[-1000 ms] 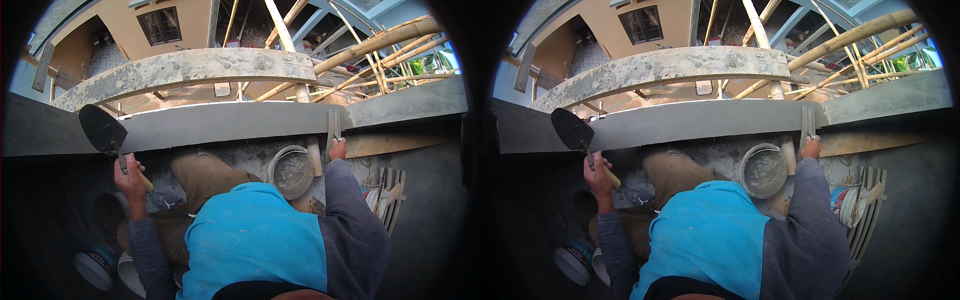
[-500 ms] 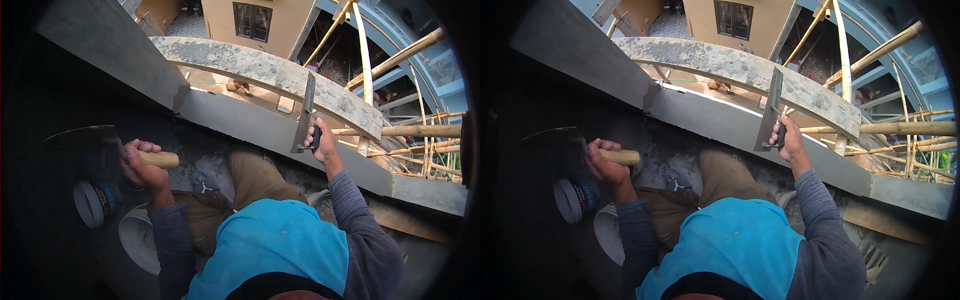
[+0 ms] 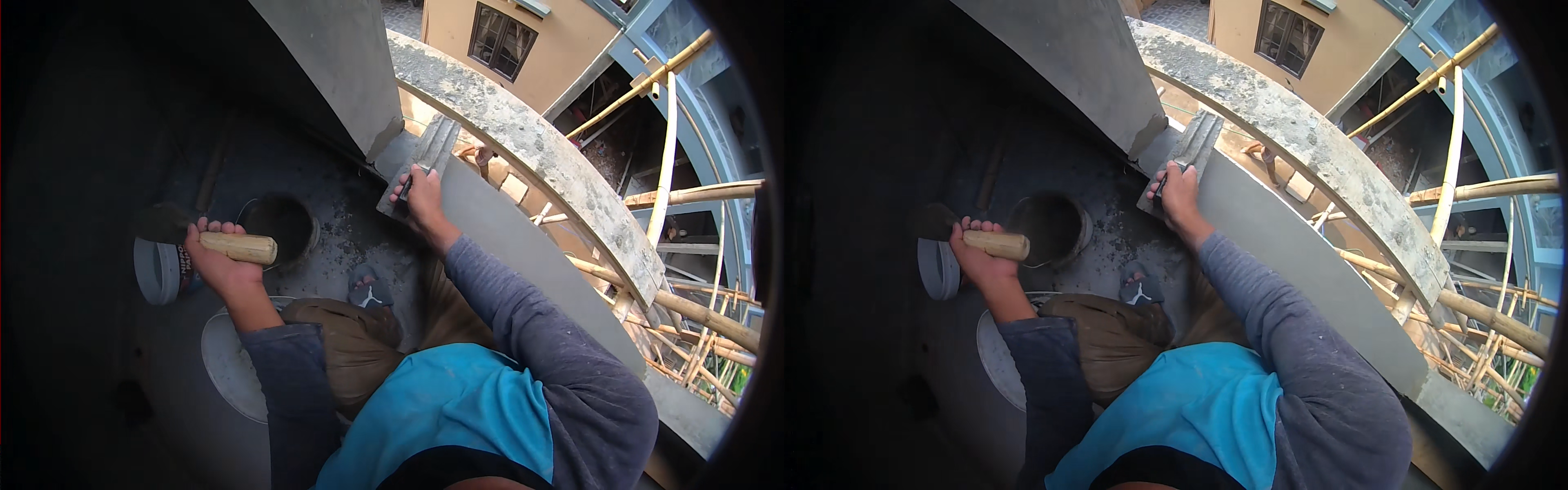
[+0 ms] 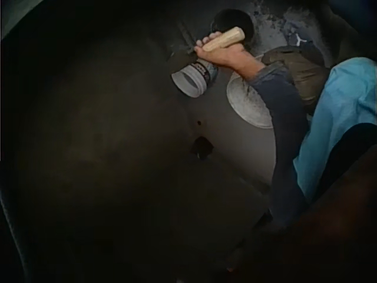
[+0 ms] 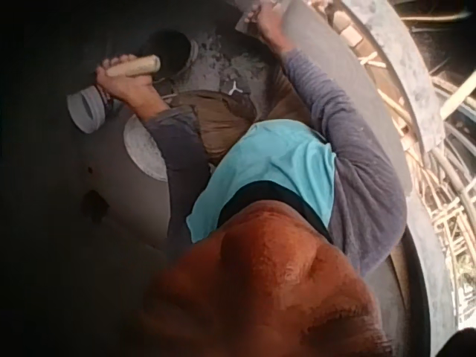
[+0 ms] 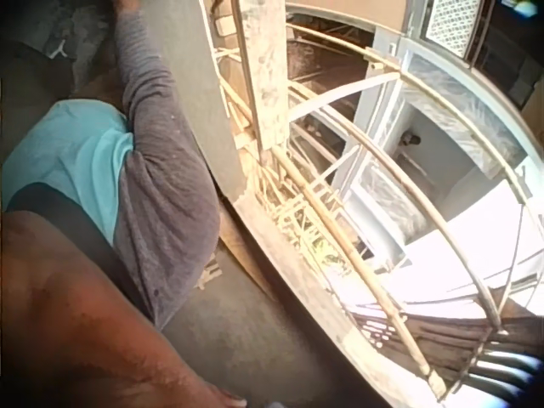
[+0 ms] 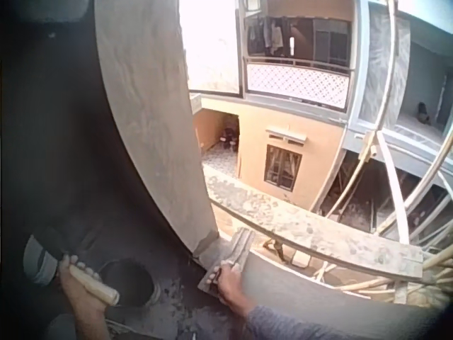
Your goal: Applying and smoothing wet plaster or cement onto a concrete wall structure using a trowel.
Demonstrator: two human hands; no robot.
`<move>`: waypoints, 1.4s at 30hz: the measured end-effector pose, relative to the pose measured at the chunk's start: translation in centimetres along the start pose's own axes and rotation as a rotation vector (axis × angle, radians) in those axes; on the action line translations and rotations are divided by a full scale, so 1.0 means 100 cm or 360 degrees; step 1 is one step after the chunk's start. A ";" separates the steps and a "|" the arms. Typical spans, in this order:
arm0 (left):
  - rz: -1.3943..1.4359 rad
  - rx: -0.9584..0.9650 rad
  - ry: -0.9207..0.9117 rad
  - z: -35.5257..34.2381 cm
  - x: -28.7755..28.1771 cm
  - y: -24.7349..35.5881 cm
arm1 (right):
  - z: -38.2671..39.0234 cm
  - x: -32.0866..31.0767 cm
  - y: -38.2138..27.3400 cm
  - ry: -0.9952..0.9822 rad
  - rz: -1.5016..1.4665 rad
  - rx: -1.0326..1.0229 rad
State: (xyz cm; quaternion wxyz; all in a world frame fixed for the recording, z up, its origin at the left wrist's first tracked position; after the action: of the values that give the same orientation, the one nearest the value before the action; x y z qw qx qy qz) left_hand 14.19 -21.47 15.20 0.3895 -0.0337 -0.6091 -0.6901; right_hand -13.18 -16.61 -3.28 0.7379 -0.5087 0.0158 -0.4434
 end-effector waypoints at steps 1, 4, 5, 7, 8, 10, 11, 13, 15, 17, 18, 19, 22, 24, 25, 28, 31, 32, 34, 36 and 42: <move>-0.0008 -0.0051 -0.0032 -0.002 -0.001 -0.003 | -0.005 0.009 0.006 0.0010 -0.0005 0.0020; 0.0029 -0.0129 -0.0096 -0.001 0.000 -0.006 | -0.015 0.028 0.016 0.0035 -0.0003 0.0029; 0.0026 -0.0113 -0.0099 -0.002 0.001 -0.006 | -0.018 0.032 0.020 0.0031 0.0012 0.0044; 0.0032 -0.0107 -0.0077 -0.003 0.003 -0.006 | -0.025 0.039 0.025 0.0069 0.0004 0.0044; 0.0037 -0.0100 -0.0076 -0.003 0.005 -0.007 | -0.028 0.041 0.027 0.0069 0.0015 0.0054; 0.0025 -0.0099 -0.0079 -0.001 0.009 -0.008 | -0.030 0.048 0.032 0.0079 -0.0065 0.0052; 0.0014 -0.0098 -0.0097 -0.001 0.010 -0.009 | -0.031 0.050 0.034 0.0078 -0.0060 0.0061; -0.0007 -0.0108 -0.0091 -0.004 0.010 -0.012 | -0.033 0.054 0.036 0.0055 -0.0111 0.0046; -0.0029 -0.0118 -0.0091 -0.006 0.011 -0.014 | -0.037 0.056 0.041 0.0055 -0.0106 0.0046; -0.0029 -0.0125 -0.0081 -0.006 0.012 -0.016 | -0.041 0.058 0.047 0.0055 -0.0105 0.0043; -0.0031 -0.0127 -0.0081 -0.006 0.012 -0.016 | -0.042 0.060 0.049 0.0063 -0.0111 0.0031; -0.0036 -0.0121 -0.0088 -0.006 0.012 -0.016 | -0.043 0.061 0.051 0.0071 -0.0119 0.0018; -0.0041 -0.0111 -0.0108 -0.007 0.011 -0.017 | -0.045 0.063 0.053 0.0039 -0.0114 0.0052; -0.0041 -0.0110 -0.0124 -0.006 0.013 -0.018 | -0.047 0.062 0.051 0.0089 -0.0112 0.0052; -0.0055 -0.0108 -0.0102 -0.005 0.014 -0.019 | -0.047 0.060 0.050 0.0136 -0.0108 0.0051; -0.0057 -0.0132 -0.0101 -0.006 0.011 -0.022 | -0.045 0.040 0.038 0.0362 -0.0042 -0.0002; -0.0048 -0.0130 -0.0099 -0.008 0.008 -0.019 | -0.034 0.013 0.027 0.0486 0.0051 -0.0048; -0.0055 -0.0093 -0.0081 -0.008 0.007 -0.018 | -0.027 0.002 0.025 0.0540 0.0099 -0.0047; -0.0043 -0.0090 -0.0085 -0.004 0.009 -0.017 | -0.012 -0.026 0.022 0.0661 0.0007 -0.0082; -0.0033 -0.0079 -0.0079 0.000 0.010 -0.014 | 0.003 -0.055 0.018 0.0733 -0.0015 -0.0111; -0.0034 -0.0086 -0.0164 -0.001 0.010 -0.016 | 0.016 -0.009 0.019 0.0248 0.0071 -0.0111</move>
State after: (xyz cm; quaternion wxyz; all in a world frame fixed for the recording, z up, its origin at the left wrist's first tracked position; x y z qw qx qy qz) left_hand 12.63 -22.17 14.45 0.3491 -0.0731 -0.6097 -0.7078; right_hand -11.79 -14.70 -4.33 0.7259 -0.4976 0.1000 -0.4642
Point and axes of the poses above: each hand's wrist, its own z-axis away from the middle knuckle, its own x-axis out of the palm, y = z × x, the point moved 3 cm from there along -z, towards the middle knuckle, and after that the axes turned 4 degrees about z, right-handed, at the moved point
